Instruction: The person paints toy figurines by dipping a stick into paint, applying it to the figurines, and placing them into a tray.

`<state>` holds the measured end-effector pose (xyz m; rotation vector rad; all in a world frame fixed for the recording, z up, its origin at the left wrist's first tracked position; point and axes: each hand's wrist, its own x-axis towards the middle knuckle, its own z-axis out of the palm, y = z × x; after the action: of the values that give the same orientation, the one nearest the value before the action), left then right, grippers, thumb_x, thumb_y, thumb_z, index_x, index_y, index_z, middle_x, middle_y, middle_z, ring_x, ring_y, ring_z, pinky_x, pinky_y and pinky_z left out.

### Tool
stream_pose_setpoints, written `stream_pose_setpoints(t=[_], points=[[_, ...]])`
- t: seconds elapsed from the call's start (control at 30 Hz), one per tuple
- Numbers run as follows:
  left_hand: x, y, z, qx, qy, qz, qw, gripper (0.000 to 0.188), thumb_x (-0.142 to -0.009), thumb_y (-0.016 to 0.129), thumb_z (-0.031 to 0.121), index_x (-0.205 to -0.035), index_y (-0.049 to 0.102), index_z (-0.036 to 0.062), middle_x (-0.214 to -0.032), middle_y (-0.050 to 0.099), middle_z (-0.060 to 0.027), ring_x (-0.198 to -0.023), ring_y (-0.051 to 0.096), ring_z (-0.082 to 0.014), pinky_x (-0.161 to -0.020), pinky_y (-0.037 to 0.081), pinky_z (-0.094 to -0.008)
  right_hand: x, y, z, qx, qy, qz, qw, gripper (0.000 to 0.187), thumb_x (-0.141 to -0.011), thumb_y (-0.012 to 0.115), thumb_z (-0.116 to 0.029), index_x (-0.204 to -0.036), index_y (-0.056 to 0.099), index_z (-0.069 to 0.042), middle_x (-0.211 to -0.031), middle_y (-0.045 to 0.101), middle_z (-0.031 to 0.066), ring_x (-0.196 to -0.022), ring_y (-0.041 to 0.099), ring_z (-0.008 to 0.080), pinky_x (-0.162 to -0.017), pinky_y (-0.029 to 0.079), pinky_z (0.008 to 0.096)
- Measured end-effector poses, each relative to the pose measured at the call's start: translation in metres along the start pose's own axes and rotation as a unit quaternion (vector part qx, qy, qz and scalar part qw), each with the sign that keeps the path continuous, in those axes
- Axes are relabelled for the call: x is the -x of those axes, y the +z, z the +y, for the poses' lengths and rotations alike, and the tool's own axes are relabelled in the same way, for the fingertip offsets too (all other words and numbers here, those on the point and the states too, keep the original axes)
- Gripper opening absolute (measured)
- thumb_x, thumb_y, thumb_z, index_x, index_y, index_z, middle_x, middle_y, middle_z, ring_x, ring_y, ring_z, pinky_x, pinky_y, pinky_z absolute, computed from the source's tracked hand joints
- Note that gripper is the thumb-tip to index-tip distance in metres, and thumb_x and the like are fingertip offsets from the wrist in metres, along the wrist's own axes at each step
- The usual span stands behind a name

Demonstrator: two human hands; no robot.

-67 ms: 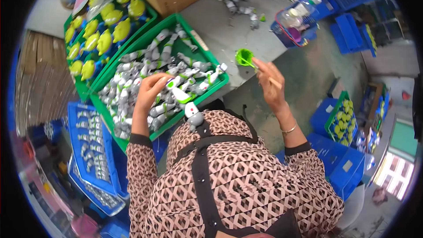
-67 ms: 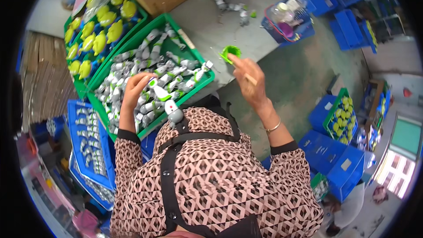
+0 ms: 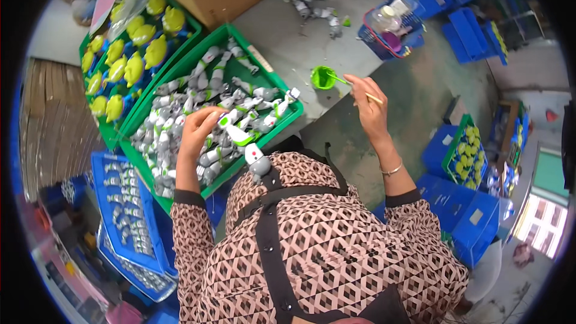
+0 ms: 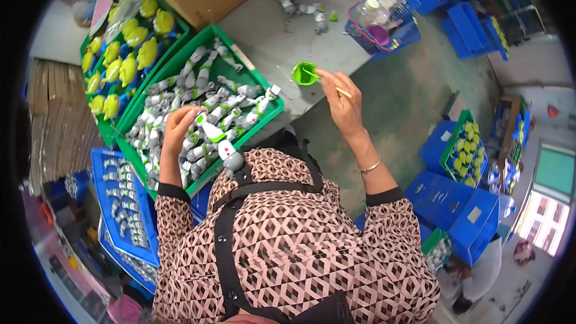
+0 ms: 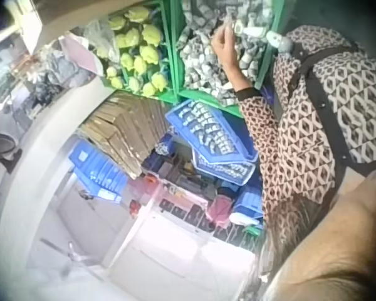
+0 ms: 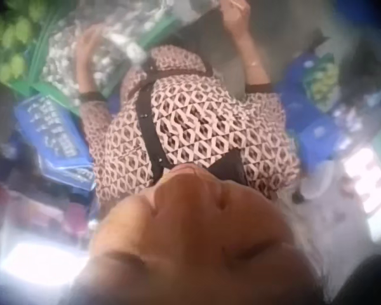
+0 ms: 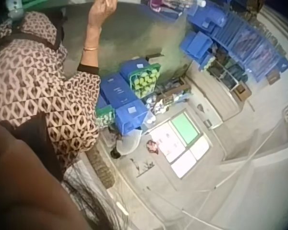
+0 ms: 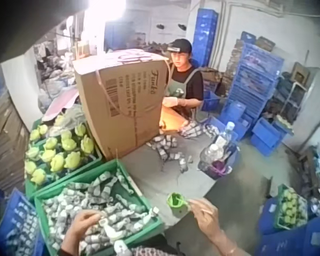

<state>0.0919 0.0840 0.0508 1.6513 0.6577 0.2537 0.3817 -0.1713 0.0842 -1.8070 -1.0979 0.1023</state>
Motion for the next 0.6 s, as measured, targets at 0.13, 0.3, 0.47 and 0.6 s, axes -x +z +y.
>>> stream_pose_setpoints(t=[0.13,0.3,0.47,0.6], points=[[-0.005,0.006,0.005,-0.009,0.022,-0.004,1.0,0.028,-0.093,0.052,0.019,-0.098,0.067,-0.0047,-0.097,0.069,-0.0108,-0.096,0.062,-0.0179,-0.09,0.044,-0.0294,0.002,0.004,0.035,0.034,0.098,0.015,0.995,0.01,-0.087,0.062,-0.009,-0.093,0.064,-0.001,-0.079,0.063,0.0114,-0.065,0.059,0.0214,-0.061,0.046,0.0314],[-0.004,0.009,0.005,0.008,0.008,0.025,1.0,0.027,-0.092,0.055,0.02,-0.098,0.068,-0.0029,-0.097,0.068,-0.0069,-0.091,0.06,-0.0127,-0.083,0.044,-0.0257,-0.001,0.026,0.083,0.053,0.108,-0.032,0.992,0.012,-0.083,0.064,-0.01,-0.088,0.059,-0.002,-0.082,0.065,0.0141,-0.073,0.063,0.0318,-0.064,0.049,0.0386],[0.001,0.007,0.002,0.008,0.0,0.039,0.999,0.026,-0.092,0.054,0.019,-0.098,0.067,-0.0032,-0.097,0.068,-0.0087,-0.092,0.061,-0.0144,-0.085,0.044,-0.0268,-0.005,0.041,0.112,0.09,0.094,-0.07,0.989,0.011,-0.081,0.064,-0.01,-0.087,0.06,-0.002,-0.082,0.064,0.0136,-0.076,0.063,0.0327,-0.068,0.05,0.0408],[0.004,0.008,0.005,-0.002,0.001,0.06,0.998,0.027,-0.091,0.054,0.019,-0.098,0.067,-0.0036,-0.095,0.069,-0.0097,-0.091,0.062,-0.0151,-0.085,0.045,-0.0274,-0.004,0.045,0.124,0.106,0.089,-0.1,0.985,0.01,-0.081,0.064,-0.009,-0.088,0.063,-0.002,-0.082,0.063,0.0133,-0.077,0.063,0.0324,-0.069,0.05,0.0406]])
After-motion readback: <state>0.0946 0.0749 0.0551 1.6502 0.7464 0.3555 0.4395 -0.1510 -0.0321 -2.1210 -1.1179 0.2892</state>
